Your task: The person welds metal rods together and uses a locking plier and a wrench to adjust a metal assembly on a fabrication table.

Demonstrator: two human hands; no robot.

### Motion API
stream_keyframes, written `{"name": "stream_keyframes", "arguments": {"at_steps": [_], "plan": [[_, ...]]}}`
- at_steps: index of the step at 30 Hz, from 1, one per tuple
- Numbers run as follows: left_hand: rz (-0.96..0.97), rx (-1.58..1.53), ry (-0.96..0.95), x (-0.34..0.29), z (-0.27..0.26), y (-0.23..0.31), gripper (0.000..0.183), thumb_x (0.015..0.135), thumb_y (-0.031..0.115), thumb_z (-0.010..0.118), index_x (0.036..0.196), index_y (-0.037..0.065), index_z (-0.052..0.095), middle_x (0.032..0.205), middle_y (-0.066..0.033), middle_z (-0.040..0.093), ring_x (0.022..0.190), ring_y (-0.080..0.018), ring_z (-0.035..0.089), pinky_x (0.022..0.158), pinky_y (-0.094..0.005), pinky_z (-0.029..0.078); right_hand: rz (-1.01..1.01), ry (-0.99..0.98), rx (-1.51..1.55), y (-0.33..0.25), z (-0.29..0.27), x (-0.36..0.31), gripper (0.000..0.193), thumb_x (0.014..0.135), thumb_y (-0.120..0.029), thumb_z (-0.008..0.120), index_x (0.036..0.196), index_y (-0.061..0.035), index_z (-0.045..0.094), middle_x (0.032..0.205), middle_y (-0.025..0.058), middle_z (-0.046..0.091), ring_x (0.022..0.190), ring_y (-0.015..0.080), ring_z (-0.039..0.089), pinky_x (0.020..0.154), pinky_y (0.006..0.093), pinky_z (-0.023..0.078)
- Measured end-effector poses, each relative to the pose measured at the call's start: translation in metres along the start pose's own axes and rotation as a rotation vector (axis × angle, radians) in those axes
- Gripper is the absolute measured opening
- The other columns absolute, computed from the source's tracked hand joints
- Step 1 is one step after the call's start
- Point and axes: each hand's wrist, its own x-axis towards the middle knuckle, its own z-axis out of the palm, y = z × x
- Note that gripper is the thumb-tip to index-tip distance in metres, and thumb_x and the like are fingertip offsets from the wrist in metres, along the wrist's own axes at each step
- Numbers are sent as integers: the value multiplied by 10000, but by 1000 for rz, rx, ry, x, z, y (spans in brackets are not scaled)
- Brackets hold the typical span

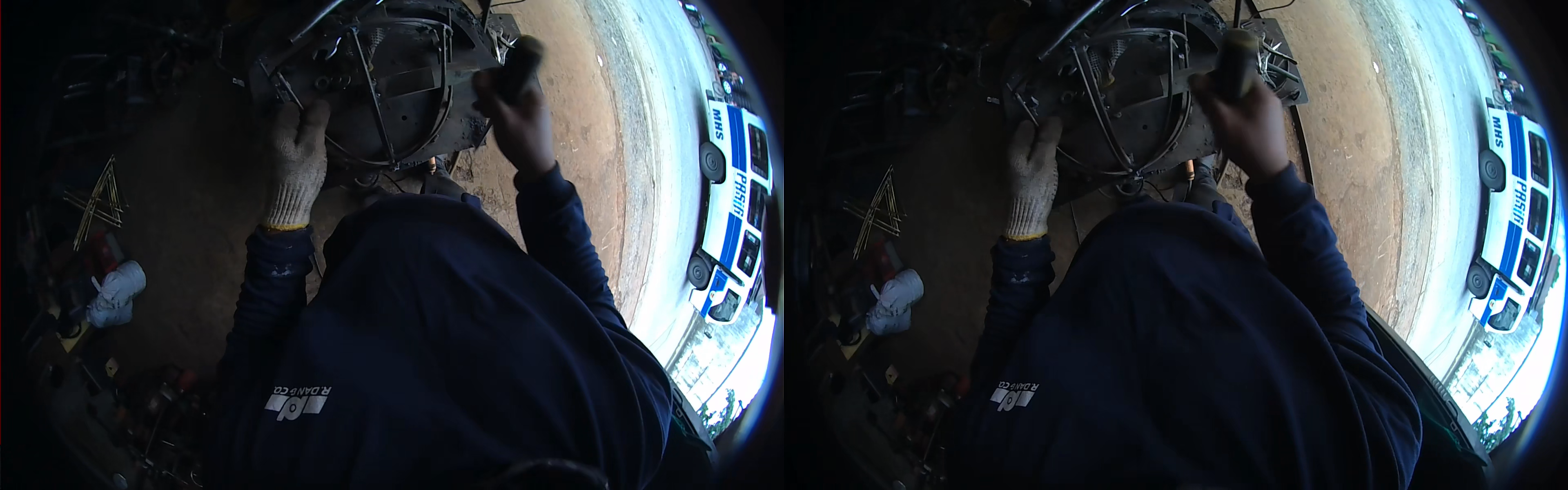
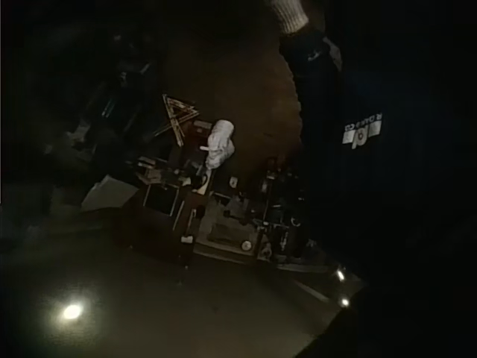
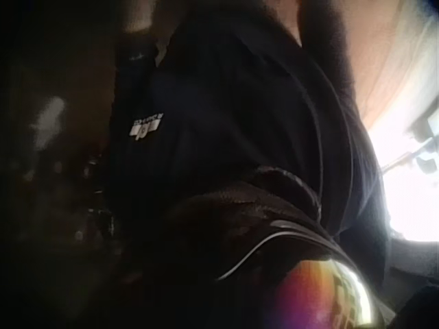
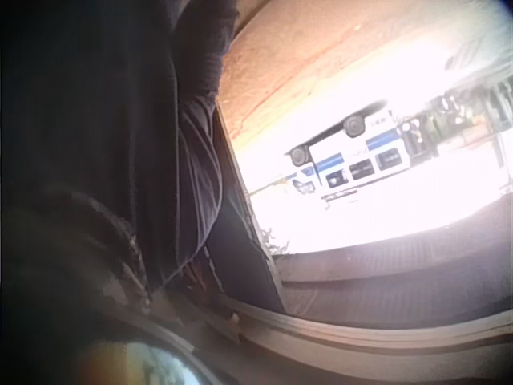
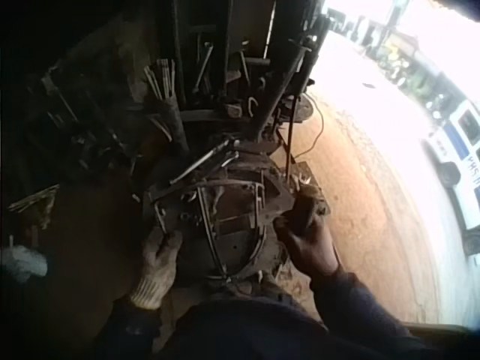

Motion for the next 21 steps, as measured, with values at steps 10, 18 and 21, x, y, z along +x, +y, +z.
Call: {"name": "stream_keyframes", "arguments": {"at_steps": [10,18,21], "plan": [[405,341,-52,-49,-5,46,425,953,430,639,1078,24,643,893,-65,669,723,-171,653,655,-309,553,133,152,695,-1,-97,-99,544,1029,-451,491,1196,61,565,796,-14,437,640,74,402,560,240,327],[682,487,-658,-98,86,76,266,929,208,656,1127,30,654,919,-144,699,814,-267,709,701,-367,583,270,-73,694,28,-73,-135,540,981,-462,583,1182,39,591,906,76,616,775,157,599,705,302,478],[566,528,-638,-110,87,68,241,919,133,653,1145,51,669,908,-145,710,828,-276,713,700,-374,578,407,-406,381,44,-102,-134,563,912,-512,666,1152,-5,619,890,64,637,775,189,632,681,317,506]]}}
